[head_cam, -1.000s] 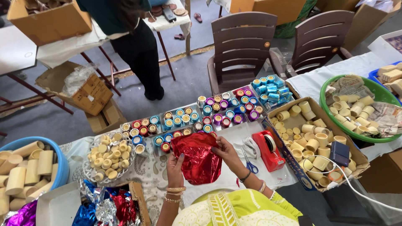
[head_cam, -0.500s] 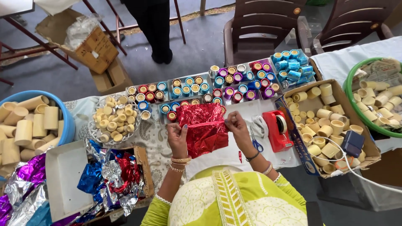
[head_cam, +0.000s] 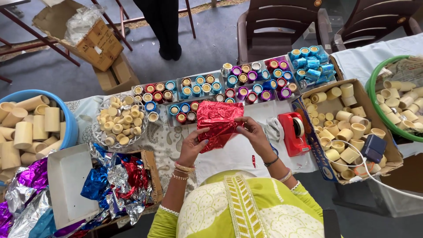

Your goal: The person wraps small cylindrical candle holders with red metallic foil. They pick up a candle holder, place it on a sheet of foil, fold the foil around it, and use scissors to trim the excess material. The wrapped items are placed on a tray with other finished products.

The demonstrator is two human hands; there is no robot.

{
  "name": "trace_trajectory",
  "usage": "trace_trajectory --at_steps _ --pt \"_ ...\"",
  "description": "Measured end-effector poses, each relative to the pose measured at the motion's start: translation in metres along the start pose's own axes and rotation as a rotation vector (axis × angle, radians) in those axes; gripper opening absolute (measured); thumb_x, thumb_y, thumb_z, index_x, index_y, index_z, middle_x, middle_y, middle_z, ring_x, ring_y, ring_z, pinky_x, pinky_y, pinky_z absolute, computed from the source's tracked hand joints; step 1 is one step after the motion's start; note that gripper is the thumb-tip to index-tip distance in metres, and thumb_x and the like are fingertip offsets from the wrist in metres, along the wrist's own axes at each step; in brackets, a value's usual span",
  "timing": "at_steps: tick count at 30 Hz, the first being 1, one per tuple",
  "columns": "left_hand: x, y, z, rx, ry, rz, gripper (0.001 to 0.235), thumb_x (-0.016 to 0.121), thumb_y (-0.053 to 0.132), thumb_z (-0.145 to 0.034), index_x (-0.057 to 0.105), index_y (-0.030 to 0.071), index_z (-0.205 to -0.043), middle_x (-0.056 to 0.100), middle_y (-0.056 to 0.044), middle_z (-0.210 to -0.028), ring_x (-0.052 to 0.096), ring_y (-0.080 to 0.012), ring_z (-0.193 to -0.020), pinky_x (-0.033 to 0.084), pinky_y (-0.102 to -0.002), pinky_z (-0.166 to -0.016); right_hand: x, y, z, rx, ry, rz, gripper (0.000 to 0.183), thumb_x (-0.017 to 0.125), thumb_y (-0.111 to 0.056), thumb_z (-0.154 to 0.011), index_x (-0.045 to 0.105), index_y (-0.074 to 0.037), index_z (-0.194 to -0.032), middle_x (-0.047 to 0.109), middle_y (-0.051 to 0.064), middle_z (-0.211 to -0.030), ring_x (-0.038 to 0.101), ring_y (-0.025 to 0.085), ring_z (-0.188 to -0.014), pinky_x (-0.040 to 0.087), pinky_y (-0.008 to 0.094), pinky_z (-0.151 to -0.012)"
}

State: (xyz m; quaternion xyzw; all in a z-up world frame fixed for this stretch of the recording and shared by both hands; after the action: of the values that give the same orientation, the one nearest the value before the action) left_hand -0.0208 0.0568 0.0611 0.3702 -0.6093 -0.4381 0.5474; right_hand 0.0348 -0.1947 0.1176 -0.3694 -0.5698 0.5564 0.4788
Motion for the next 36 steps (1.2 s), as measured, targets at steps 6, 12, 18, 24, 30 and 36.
trace_trajectory --at_steps 6,12,18,24,30,36 --pt "-0.010 -0.008 0.000 0.018 0.077 -0.090 0.043 0.063 -0.007 -0.096 0.063 0.001 -0.138 0.068 -0.006 -0.128 0.065 -0.0097 -0.109 0.054 -0.024 -0.095 -0.009 0.015 0.001 0.055 -0.051 0.078 0.042 0.072 0.004 -0.087 0.065 -0.009 -0.127 0.065 -0.007 -0.108 0.057 0.002 -0.087 0.050 0.020 -0.077" --pt "-0.022 -0.025 0.003 0.043 0.179 -0.082 0.034 0.063 -0.005 -0.100 0.069 0.001 -0.133 0.072 -0.005 -0.120 0.066 -0.0084 -0.102 0.054 -0.023 -0.089 -0.014 0.019 0.000 0.006 -0.042 0.077 0.037 0.071 0.005 -0.090 0.069 -0.005 -0.125 0.068 -0.005 -0.106 0.059 0.001 -0.092 0.049 0.020 -0.080" --pt "-0.006 0.004 0.007 0.088 -0.014 -0.237 0.053 0.070 -0.006 -0.092 0.061 0.004 -0.143 0.061 -0.009 -0.135 0.063 -0.0136 -0.118 0.053 -0.027 -0.102 -0.020 0.037 0.000 0.000 -0.058 0.030 0.035 0.072 0.003 -0.092 0.071 -0.006 -0.125 0.061 -0.007 -0.095 0.052 0.001 -0.084 0.047 0.019 -0.076" --pt "-0.010 0.007 0.016 -0.116 -0.119 -0.178 0.078 0.077 -0.002 -0.085 0.046 0.014 -0.155 0.042 -0.008 -0.154 0.055 -0.0196 -0.127 0.048 -0.034 -0.109 -0.022 0.039 0.002 -0.001 -0.044 0.089 0.032 0.074 0.001 -0.092 0.073 -0.005 -0.123 0.061 -0.007 -0.092 0.048 0.002 -0.078 0.043 0.019 -0.070" --pt "-0.013 0.008 0.026 -0.167 -0.181 -0.354 0.103 0.084 -0.004 -0.080 0.029 0.025 -0.162 0.024 -0.009 -0.165 0.030 -0.0242 -0.145 0.044 -0.036 -0.110 -0.021 0.041 0.007 0.012 -0.089 0.107 0.033 0.073 -0.001 -0.092 0.069 -0.005 -0.124 0.067 -0.008 -0.120 0.045 0.002 -0.078 0.044 0.019 -0.071" --pt "-0.016 0.004 0.029 -0.276 -0.196 -0.289 0.110 0.080 -0.004 -0.074 0.022 0.029 -0.161 0.019 -0.004 -0.165 0.056 -0.0212 -0.119 0.062 -0.031 -0.082 -0.023 0.051 0.009 0.045 -0.123 0.161 0.056 0.073 0.000 -0.090 0.062 -0.012 -0.143 0.058 -0.004 -0.125 0.046 0.003 -0.083 0.046 0.020 -0.075"
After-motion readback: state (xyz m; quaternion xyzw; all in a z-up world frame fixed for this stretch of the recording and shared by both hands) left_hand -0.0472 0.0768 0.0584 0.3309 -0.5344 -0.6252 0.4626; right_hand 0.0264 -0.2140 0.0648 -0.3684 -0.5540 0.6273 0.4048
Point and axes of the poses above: each hand's wrist, its own z-axis away from the middle knuckle, its own x-axis out of the palm, y = z × x, the point moved 2 cm from there along -z, towards the middle knuckle
